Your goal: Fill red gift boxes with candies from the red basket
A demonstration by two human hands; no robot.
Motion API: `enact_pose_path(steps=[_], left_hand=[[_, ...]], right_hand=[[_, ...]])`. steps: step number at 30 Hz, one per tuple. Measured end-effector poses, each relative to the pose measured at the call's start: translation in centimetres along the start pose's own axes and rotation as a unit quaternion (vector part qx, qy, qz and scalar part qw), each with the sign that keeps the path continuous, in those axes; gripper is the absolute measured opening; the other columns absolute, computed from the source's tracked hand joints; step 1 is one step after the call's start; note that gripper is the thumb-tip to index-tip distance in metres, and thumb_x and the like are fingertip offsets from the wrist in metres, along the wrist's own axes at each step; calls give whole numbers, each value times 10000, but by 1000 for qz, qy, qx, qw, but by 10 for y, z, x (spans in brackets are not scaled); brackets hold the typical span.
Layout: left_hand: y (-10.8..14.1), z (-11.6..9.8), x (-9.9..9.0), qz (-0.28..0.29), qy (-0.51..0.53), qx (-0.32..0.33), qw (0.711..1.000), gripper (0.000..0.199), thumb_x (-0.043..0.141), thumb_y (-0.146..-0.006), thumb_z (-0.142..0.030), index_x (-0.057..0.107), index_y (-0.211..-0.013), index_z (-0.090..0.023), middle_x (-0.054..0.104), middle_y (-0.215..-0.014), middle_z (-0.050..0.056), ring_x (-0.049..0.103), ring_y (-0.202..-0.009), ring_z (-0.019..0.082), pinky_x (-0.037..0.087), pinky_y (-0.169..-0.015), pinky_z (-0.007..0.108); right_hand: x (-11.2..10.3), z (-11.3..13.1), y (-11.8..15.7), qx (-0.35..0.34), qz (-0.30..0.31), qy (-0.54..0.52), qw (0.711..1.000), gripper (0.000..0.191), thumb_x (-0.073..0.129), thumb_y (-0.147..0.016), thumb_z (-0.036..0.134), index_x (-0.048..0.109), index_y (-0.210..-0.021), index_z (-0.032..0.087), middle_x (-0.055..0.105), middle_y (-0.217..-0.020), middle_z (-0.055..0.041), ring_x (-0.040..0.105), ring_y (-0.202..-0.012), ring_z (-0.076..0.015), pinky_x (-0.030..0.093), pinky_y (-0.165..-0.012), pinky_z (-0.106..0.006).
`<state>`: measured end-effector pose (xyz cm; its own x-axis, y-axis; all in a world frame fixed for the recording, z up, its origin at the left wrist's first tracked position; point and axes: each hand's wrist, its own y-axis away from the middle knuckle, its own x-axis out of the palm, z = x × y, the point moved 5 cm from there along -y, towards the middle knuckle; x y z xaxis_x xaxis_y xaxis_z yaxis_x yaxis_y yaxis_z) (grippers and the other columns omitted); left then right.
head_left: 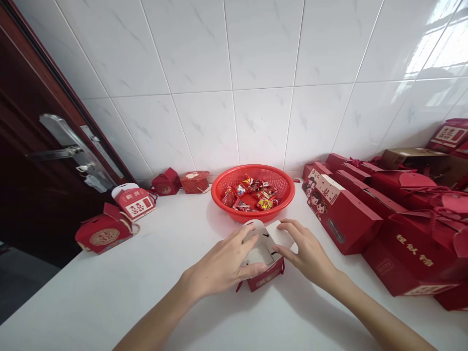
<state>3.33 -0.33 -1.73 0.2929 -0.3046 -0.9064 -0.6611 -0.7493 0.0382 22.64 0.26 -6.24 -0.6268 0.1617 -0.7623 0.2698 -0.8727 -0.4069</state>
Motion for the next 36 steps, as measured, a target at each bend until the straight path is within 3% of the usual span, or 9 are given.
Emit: enact_pose_path(steps=[5, 10, 15, 18, 22, 26, 30, 36], left_hand=[[2, 6, 9, -22, 0, -28, 999, 688, 388, -982, -631, 400, -1515, -195, 248, -1638, 165, 441, -1408, 363, 489, -1067, 465], [7, 7, 19, -74, -4, -31, 997, 732, 387, -983, -636, 334, -1546, -172, 248, -1638, 179, 404, -1432, 358, 468, -1095, 481], [11, 5, 26, -127, -28, -27, 991, 711, 375, -995, -622, 321, -1552, -183, 263, -1638, 162, 421, -1416, 330, 461, -1097, 471], [13, 5, 29, -148, -37, -21, 988, 700, 408, -992, -604, 321, -1558, -201, 296, -1625, 152, 407, -1416, 336, 454, -1097, 481], [14, 6, 33, -162, -51, -25, 985, 682, 410, -1002, -573, 317, -1567, -201, 281, -1638, 144, 343, -1449, 349, 426, -1111, 506], [15, 5, 35, -176, -56, -23, 983, 632, 396, -1015, -537, 390, -1536, -180, 302, -1629, 146, 349, -1442, 353, 422, -1107, 497], [15, 8, 38, -196, -62, -17, 978, 601, 401, -1016, -518, 442, -1503, -167, 313, -1621, 158, 339, -1450, 354, 420, -1109, 506], [13, 15, 44, -215, -77, -29, 973, 646, 454, -979, -556, 460, -1483, -151, 197, -1660, 175, 206, -1509, 389, 363, -1144, 559]], right_hand=[[3, -4, -4, 3, -22, 15, 1000, 234, 554, -964, 449, 588, -1047, 233, 659, -1202, -113, 679, -996, -280, 543, -847, -444], [6, -9, -5, 86, 67, -83, 991, 419, 472, -950, 626, 596, -1068, 244, 673, -1124, -87, 679, -936, -249, 547, -748, -374], [4, -5, -3, 132, 130, -179, 966, 573, 507, -907, 677, 573, -1257, 228, 665, -1220, -110, 654, -1043, -265, 536, -866, -392], [3, -3, -4, 160, 169, -232, 945, 648, 565, -872, 676, 553, -1305, 195, 684, -1142, -119, 691, -920, -254, 545, -859, -411], [6, -1, -2, 231, 216, -344, 884, 764, 677, -788, 659, 506, -1355, 178, 668, -1064, -106, 707, -708, -207, 585, -742, -401], [12, 0, 3, 289, 187, -453, 823, 887, 790, -705, 577, 435, -1403, 161, 648, -1100, -117, 732, -739, -223, 603, -777, -426], [20, 1, 9, 317, 139, -514, 785, 779, 809, -701, 440, 479, -1358, 184, 642, -1069, -80, 713, -797, -211, 596, -803, -416], [23, 10, 8, 300, 107, -538, 781, 784, 793, -644, 300, 484, -1360, 226, 655, -1091, -47, 675, -801, -186, 551, -784, -362]])
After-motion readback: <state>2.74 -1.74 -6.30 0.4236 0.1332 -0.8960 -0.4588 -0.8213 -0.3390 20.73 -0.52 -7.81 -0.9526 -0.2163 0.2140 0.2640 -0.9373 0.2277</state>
